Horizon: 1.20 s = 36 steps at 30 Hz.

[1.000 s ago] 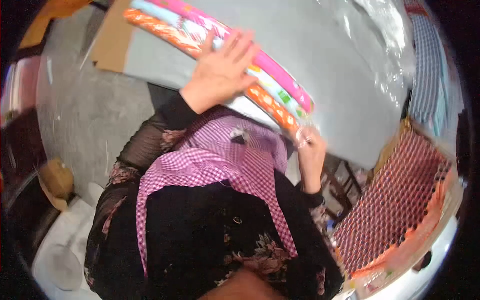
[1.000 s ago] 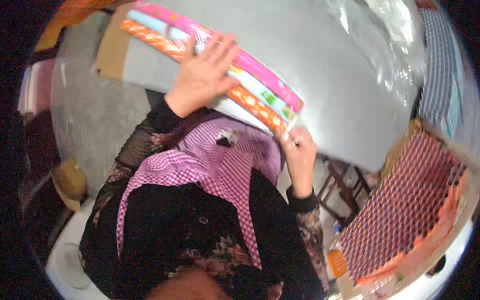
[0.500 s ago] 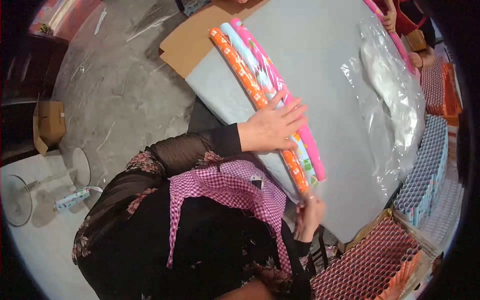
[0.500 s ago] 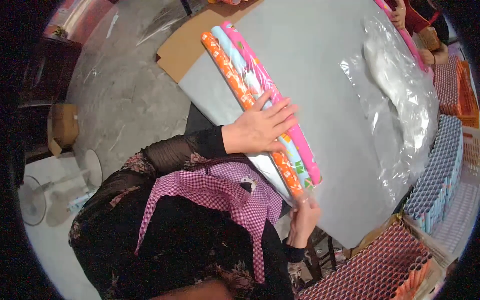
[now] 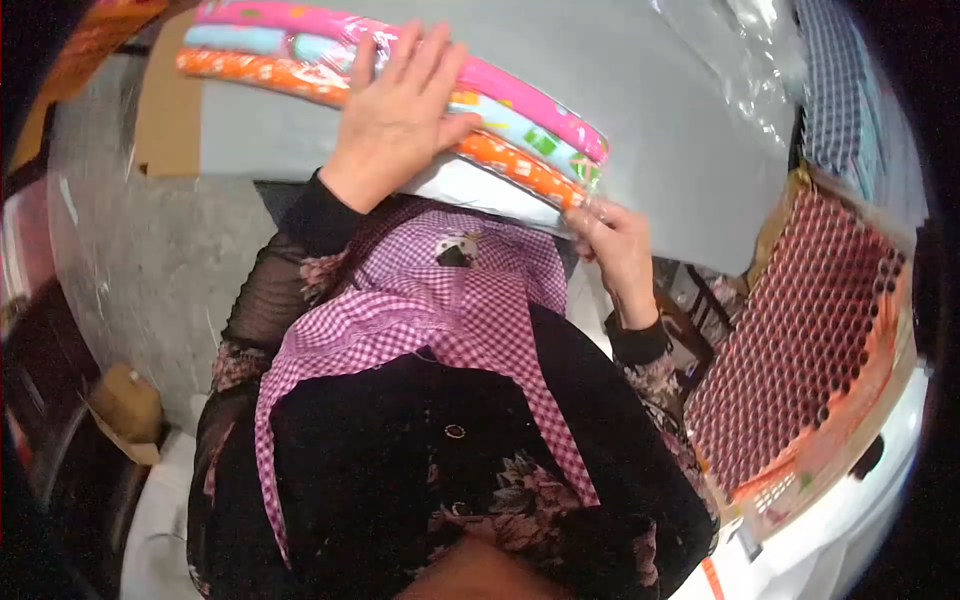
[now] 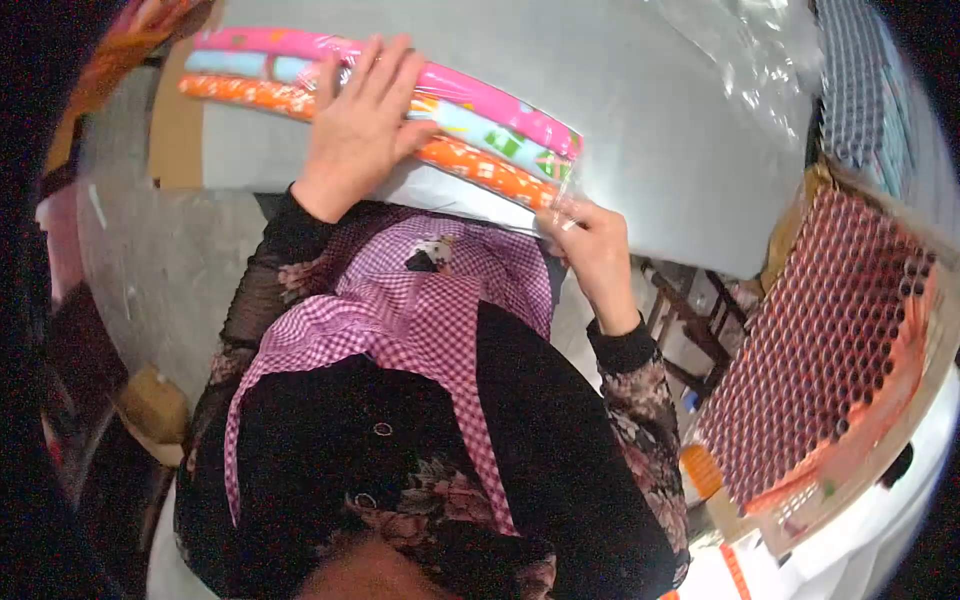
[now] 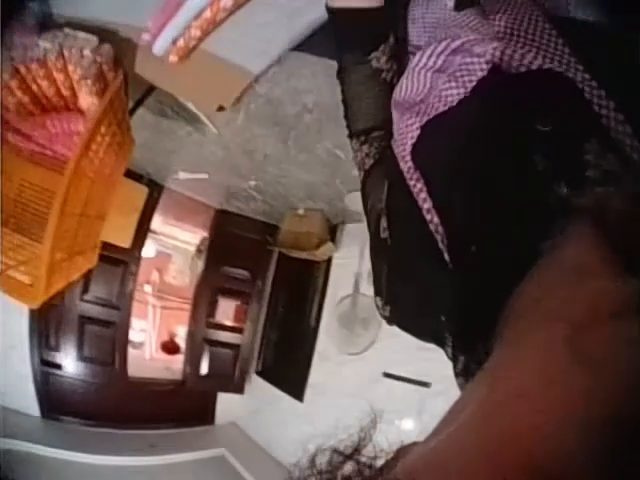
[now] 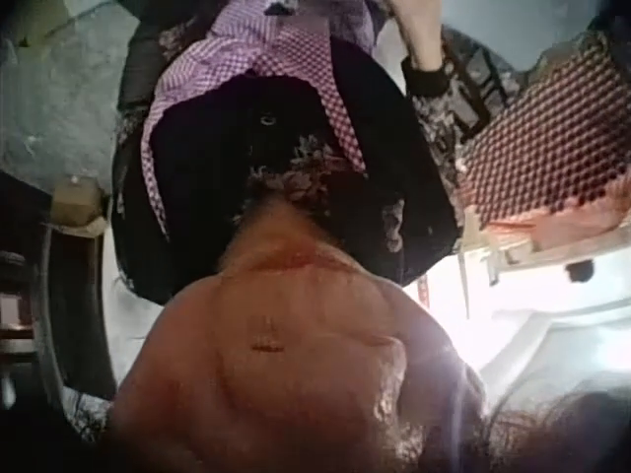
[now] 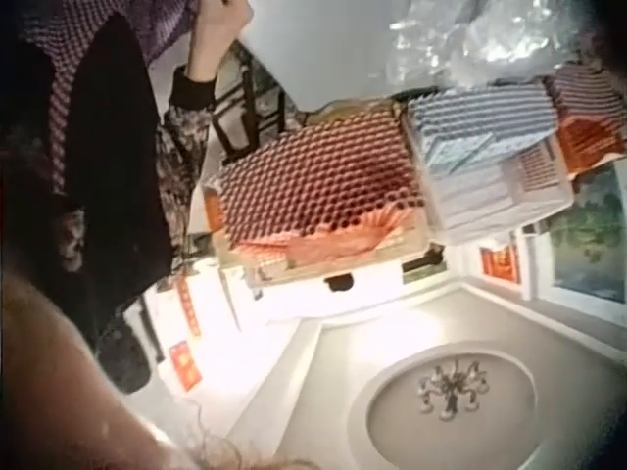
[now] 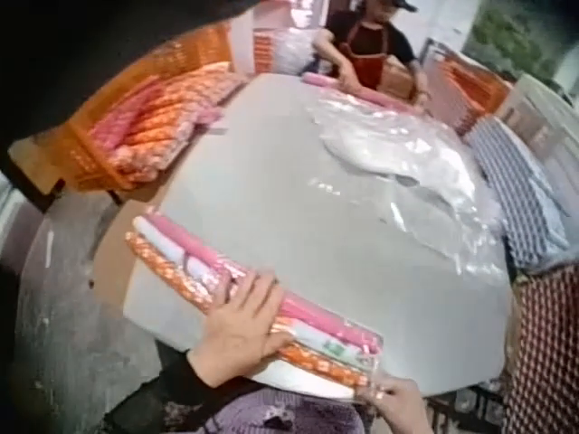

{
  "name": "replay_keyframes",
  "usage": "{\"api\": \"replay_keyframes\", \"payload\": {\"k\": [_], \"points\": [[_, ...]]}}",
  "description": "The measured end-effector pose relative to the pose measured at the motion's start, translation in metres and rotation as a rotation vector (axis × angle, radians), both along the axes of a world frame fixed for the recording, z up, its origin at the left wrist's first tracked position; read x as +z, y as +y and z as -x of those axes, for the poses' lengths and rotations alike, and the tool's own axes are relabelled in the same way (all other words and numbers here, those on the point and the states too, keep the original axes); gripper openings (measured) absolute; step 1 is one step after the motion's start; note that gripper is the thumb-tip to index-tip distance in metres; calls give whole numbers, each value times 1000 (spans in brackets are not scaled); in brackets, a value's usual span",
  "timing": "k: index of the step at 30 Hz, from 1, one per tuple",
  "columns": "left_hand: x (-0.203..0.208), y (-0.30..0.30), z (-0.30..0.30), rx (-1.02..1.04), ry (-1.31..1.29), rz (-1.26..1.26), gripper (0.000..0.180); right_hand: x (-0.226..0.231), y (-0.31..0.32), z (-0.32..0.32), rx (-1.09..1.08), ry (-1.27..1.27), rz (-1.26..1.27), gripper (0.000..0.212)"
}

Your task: The recorder is manually wrapping cylindrical items in plastic sleeves and bundling them together on a workbench.

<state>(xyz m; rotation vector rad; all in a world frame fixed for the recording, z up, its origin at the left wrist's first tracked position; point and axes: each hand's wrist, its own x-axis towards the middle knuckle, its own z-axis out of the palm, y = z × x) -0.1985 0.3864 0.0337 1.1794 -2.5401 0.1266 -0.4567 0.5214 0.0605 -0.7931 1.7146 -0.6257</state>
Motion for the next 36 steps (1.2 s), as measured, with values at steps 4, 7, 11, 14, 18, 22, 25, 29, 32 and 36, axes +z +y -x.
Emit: {"api": "replay_keyframes", "payload": {"k": [4, 7, 11, 14, 18, 22, 25, 29, 32, 36], "points": [[1, -2, 4, 2, 1, 10, 66, 3, 2, -4, -152, -121, -33, 18], [-2, -1, 3, -5, -11, 24, 66, -1, 2, -5, -208, -192, -7, 19], [3, 1, 3, -5, -29, 1, 66, -7, 1, 4, -223, -363, 10, 22], [3, 1, 4, -11, -33, 2, 66, -6, -1, 4, -231, -413, 22, 21], [4, 0, 3, -3, -38, 18, 67, -7, 3, 9, -160, -328, -69, 19], [4, -1, 3, -7, -53, 13, 68, -1, 4, 11, -123, -227, -62, 17], [4, 0, 2, -9, -65, 27, 68, -5, 3, 7, -185, -304, -11, 16], [6, 0, 4, -2, -87, 16, 69, -9, 2, 3, -213, -325, 17, 16], [4, 2, 5, 1, -76, 13, 70, -8, -1, 3, -195, -353, -5, 17], [4, 3, 7, 4, -69, 1, 71, -10, -3, 2, -179, -348, -2, 18]]}}
